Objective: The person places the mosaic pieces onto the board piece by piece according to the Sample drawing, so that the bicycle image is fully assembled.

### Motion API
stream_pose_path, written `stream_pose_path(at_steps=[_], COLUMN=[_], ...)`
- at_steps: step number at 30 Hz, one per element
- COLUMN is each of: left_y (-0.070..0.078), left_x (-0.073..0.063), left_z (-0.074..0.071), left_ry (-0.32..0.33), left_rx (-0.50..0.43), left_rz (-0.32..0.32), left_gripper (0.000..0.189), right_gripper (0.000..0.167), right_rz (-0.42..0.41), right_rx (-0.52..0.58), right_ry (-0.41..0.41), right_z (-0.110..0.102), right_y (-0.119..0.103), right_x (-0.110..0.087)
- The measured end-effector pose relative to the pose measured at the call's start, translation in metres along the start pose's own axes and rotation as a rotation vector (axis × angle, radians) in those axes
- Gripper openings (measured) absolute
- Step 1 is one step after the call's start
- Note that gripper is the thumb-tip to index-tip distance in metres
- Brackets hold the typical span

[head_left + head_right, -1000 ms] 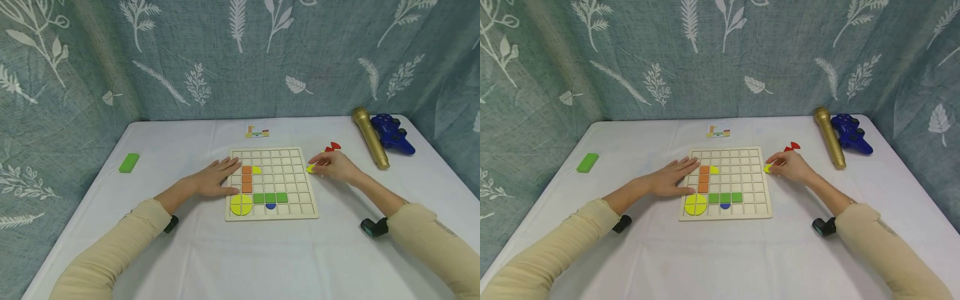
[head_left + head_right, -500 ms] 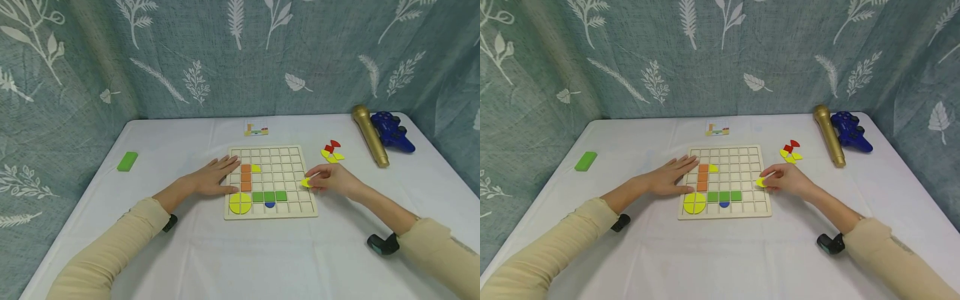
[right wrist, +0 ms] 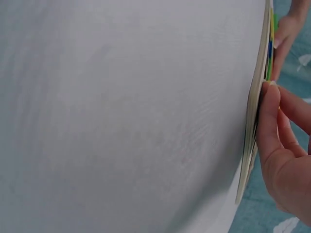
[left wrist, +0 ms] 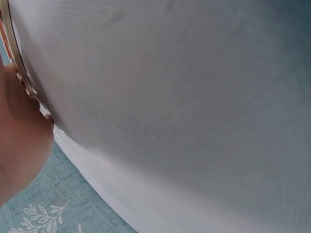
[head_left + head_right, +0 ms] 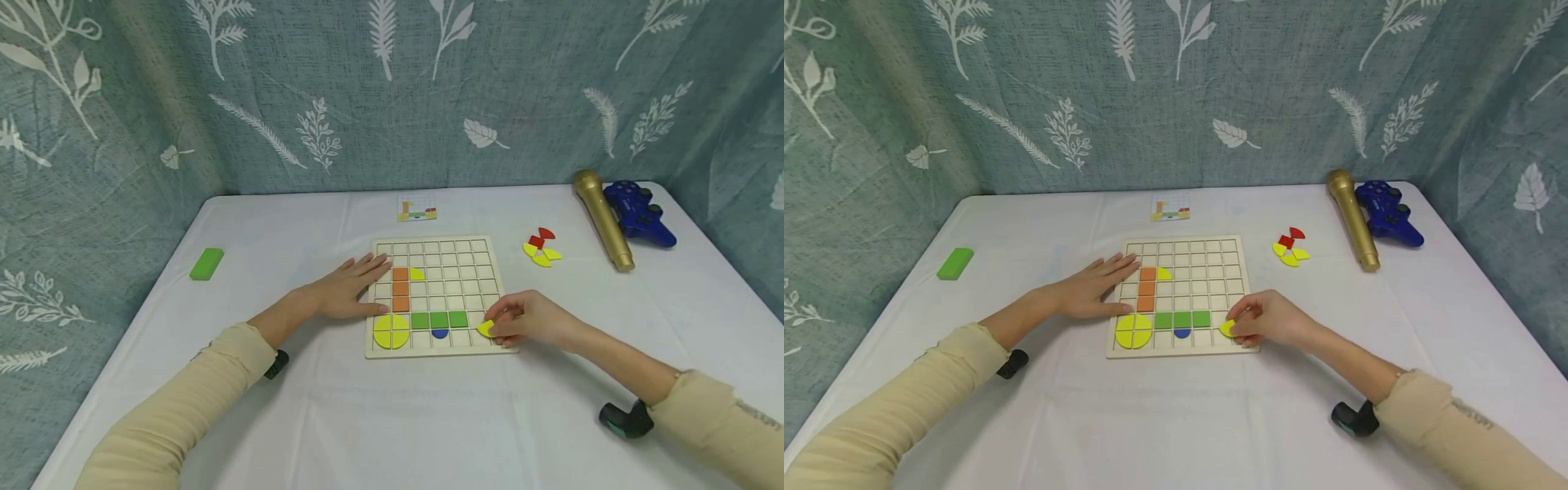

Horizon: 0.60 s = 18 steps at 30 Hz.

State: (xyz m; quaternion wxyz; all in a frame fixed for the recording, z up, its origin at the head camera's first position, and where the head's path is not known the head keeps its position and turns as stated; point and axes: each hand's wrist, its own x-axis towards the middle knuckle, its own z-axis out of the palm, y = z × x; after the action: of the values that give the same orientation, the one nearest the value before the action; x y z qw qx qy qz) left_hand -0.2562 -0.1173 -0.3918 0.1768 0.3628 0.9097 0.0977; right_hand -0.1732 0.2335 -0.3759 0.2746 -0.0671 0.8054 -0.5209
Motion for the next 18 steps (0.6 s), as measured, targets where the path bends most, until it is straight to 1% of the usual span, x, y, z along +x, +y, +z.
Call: stream_pose_path(at_steps=[5, 10, 13, 18], left_y=[0.001, 0.000, 0.000, 0.001], left_x=[0.000, 0.000, 0.000, 0.000], left_z=[0.000, -0.001, -0.001, -0.001], left_ry=[-0.001, 0.001, 0.000, 0.003], left_rx=[-0.002, -0.002, 0.000, -0.012], left_rz=[0.002, 0.006, 0.005, 0.011], left_gripper=[0.087, 0.086, 0.086, 0.086], right_gripper=[0.022, 0.021, 0.019, 0.018], right_rz=[-0.009, -0.051, -0.064, -0.032], right_rx=[-0.088, -0.197, -0.224, -0.222], right_ry=[0.056, 0.113, 0.128, 0.129], right_z=[0.007, 0.013, 0.014, 0.014], right_y=[-0.001, -0.005, -0.006, -0.008], right_x=[-0.002, -0.002, -0.002, -0.003])
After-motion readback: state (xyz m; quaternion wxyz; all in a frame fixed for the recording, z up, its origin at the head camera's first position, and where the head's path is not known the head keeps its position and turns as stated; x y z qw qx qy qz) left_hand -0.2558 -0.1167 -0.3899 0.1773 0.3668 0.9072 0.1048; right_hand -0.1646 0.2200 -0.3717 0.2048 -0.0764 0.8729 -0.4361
